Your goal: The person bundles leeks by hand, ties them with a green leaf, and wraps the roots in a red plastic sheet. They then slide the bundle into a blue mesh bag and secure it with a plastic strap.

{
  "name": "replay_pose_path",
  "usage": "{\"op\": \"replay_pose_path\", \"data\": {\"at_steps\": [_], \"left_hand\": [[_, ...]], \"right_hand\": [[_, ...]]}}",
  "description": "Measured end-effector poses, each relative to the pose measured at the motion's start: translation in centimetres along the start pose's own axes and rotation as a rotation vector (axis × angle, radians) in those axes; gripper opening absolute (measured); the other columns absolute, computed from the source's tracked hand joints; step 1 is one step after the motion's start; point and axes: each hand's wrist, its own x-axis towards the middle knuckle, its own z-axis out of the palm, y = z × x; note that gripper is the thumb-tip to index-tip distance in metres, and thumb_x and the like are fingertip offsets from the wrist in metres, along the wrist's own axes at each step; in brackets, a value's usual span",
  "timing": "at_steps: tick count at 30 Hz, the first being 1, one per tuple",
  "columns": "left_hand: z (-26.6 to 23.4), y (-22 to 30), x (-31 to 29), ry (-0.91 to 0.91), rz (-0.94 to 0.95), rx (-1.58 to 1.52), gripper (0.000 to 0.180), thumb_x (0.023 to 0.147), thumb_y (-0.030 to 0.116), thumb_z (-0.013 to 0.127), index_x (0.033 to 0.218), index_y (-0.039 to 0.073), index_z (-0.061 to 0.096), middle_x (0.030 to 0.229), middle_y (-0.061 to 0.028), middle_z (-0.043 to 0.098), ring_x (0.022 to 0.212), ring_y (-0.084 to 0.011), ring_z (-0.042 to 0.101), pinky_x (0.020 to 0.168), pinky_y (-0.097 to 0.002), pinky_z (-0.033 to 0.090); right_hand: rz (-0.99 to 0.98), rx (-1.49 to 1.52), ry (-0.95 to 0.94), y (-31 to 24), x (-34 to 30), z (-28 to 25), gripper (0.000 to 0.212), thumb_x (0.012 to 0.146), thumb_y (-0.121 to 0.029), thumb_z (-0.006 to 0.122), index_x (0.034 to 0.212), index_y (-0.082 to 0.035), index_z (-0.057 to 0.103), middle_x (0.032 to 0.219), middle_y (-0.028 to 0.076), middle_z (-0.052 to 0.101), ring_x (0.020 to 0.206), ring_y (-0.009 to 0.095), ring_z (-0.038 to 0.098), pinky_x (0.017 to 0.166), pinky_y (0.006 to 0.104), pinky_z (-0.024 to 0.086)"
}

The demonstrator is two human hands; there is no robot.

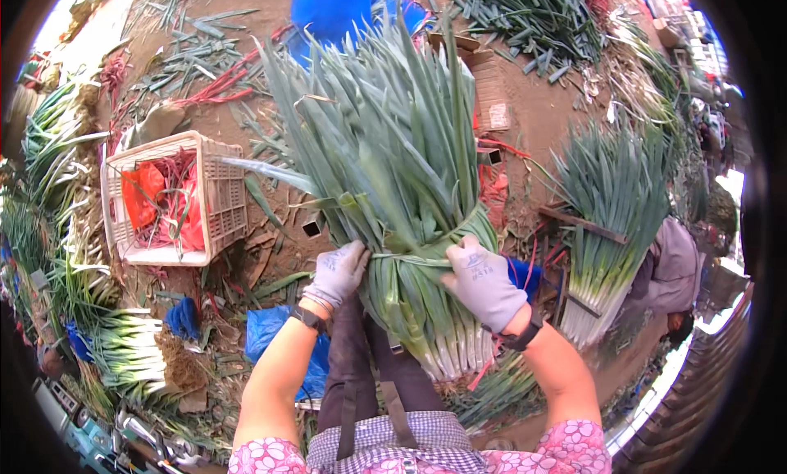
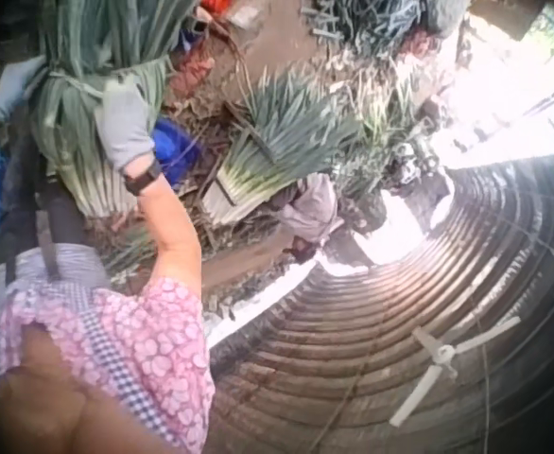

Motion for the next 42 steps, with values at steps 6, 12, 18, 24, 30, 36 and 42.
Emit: {"op": "replay_pose_path", "data": {"at_steps": [6,12,18,24,30,36,42], "left_hand": [[0.1,0.1,-0.2,-0.006,-0.02,-0.048,0.016,0.09,0.023,0.056,0.083,0.009,0.051,0.074,-0.0123,0.058,0.07,-0.0346,0.06,0.059,-0.0435,0.046],[0.0,-0.5,0.2,-0.013,-0.008,-0.137,0.018,0.083,0.02,0.062,0.079,0.007,0.049,0.067,-0.0123,0.054,0.062,-0.0355,0.056,0.057,-0.0442,0.045],[-3.4,0.4,-0.8,-0.219,0.2,-0.066,0.016,0.085,0.019,0.059,0.08,0.007,0.052,0.068,-0.0123,0.055,0.063,-0.0338,0.058,0.055,-0.0415,0.045],[-4.0,1.4,-1.2,-0.118,0.112,-0.065,0.008,0.087,0.011,0.057,0.084,0.004,0.055,0.069,-0.0132,0.057,0.065,-0.031,0.06,0.055,-0.0382,0.046],[-10.4,11.1,-1.1,-0.128,-0.718,-1.216,0.033,0.098,0.026,0.047,0.074,0.004,0.048,0.062,-0.0017,0.049,0.047,-0.0045,0.038,0.043,-0.0193,0.032],[-7.1,14.9,2.4,-0.048,-0.232,-0.847,0.024,0.097,0.017,0.049,0.08,0.001,0.054,0.07,-0.0027,0.057,0.058,-0.0077,0.05,0.053,-0.0219,0.042],[-8.2,14.6,1.9,-0.11,-0.339,-0.88,0.016,0.093,0.009,0.049,0.082,-0.001,0.056,0.069,-0.0043,0.058,0.065,-0.011,0.055,0.061,-0.0274,0.047]], "right_hand": [[-0.684,0.479,-0.051,-0.8,2.5,1.1,0.017,0.074,-0.021,0.073,0.078,-0.007,0.065,0.1,0.011,0.061,0.091,0.031,0.061,0.076,0.0362,0.049],[-0.665,0.656,-0.333,-1.8,5.2,5.3,0.019,0.079,-0.022,0.071,0.085,-0.006,0.062,0.084,0.009,0.063,0.081,0.025,0.062,0.07,0.0348,0.048],[-0.08,0.946,-0.379,-2.1,2.4,2.1,0.027,0.084,-0.022,0.069,0.072,-0.003,0.055,0.059,0.013,0.053,0.052,0.023,0.05,0.051,0.0337,0.039],[-0.169,0.768,-0.242,-1.2,2.8,3.4,0.028,0.085,-0.026,0.067,0.077,-0.003,0.054,0.063,0.017,0.054,0.059,0.034,0.056,0.054,0.0393,0.041],[-0.252,0.742,-0.058,-1.3,1.5,4.9,0.029,0.083,-0.021,0.068,0.102,-0.002,0.056,0.085,0.017,0.06,0.078,0.033,0.061,0.067,0.0384,0.047],[-0.284,0.858,-0.024,-1.6,1.0,6.2,0.021,0.078,-0.009,0.063,0.097,-0.003,0.057,0.089,0.016,0.063,0.085,0.034,0.062,0.072,0.0374,0.05],[-0.31,0.816,0.062,-1.6,0.8,5.8,0.032,0.079,-0.012,0.068,0.106,-0.001,0.057,0.091,0.016,0.063,0.082,0.031,0.063,0.074,0.0348,0.05]]}}
